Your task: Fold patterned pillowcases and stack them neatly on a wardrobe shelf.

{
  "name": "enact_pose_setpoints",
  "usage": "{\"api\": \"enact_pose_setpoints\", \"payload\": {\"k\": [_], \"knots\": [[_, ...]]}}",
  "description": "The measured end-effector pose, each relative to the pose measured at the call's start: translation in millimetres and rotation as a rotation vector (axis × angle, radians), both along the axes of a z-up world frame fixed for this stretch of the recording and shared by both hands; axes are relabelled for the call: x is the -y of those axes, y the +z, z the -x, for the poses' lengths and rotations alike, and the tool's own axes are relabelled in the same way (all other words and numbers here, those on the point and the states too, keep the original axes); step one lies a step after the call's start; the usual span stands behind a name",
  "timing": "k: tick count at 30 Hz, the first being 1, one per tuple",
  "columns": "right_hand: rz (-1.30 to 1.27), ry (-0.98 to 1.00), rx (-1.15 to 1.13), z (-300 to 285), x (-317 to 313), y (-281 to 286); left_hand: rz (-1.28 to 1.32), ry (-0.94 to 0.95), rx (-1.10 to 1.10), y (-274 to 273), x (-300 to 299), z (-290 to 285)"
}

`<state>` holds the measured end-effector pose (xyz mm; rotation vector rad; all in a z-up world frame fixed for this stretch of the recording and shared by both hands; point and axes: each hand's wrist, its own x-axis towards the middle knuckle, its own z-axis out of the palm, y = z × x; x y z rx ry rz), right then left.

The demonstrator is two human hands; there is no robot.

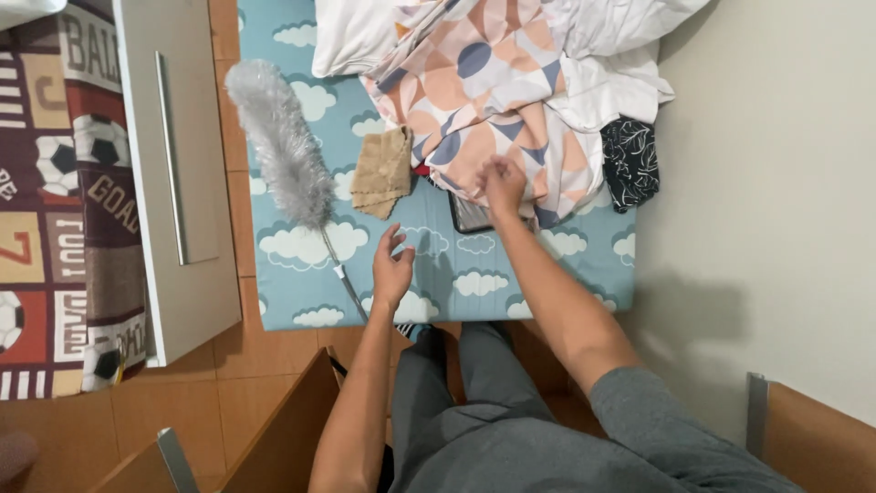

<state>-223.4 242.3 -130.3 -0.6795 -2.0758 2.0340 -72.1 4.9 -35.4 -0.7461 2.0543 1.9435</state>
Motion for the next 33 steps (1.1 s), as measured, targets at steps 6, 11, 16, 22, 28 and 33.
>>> {"api": "enact_pose_setpoints", "payload": {"k": [6, 11, 16, 22, 28, 33], "knots": [[0.593, -0.042, 0.207, 90.1, -28.3, -22.5, -0.110, 0.002, 0.046, -17.7, -14.1, -2.5], [0.714, -0.024, 0.327, 130.2, -23.1, -37.5, -0.148, 0.006, 0.151, 6.4, -25.2, 9.2], [0.708, -0.121, 0.398, 123.8, -16.4, -15.0, -0.178, 0.002, 0.170, 7.6, -33.2, 25.1], [0.008, 0.023, -0.020, 43.2, 0.4, 45.2, -0.116, -0.040, -0.005, -0.9, -53.4, 67.2], [-0.898, 0.588, -0.194, -24.3, -3.9, 41.0, 0.131, -0.129, -0.215, 56.1, -102.2, 128.7], [-0.774, 0.856, -0.213, -35.2, -17.2, 56.5, 0.723, -0.380, -0.091, 105.3, -129.2, 154.7]]}}
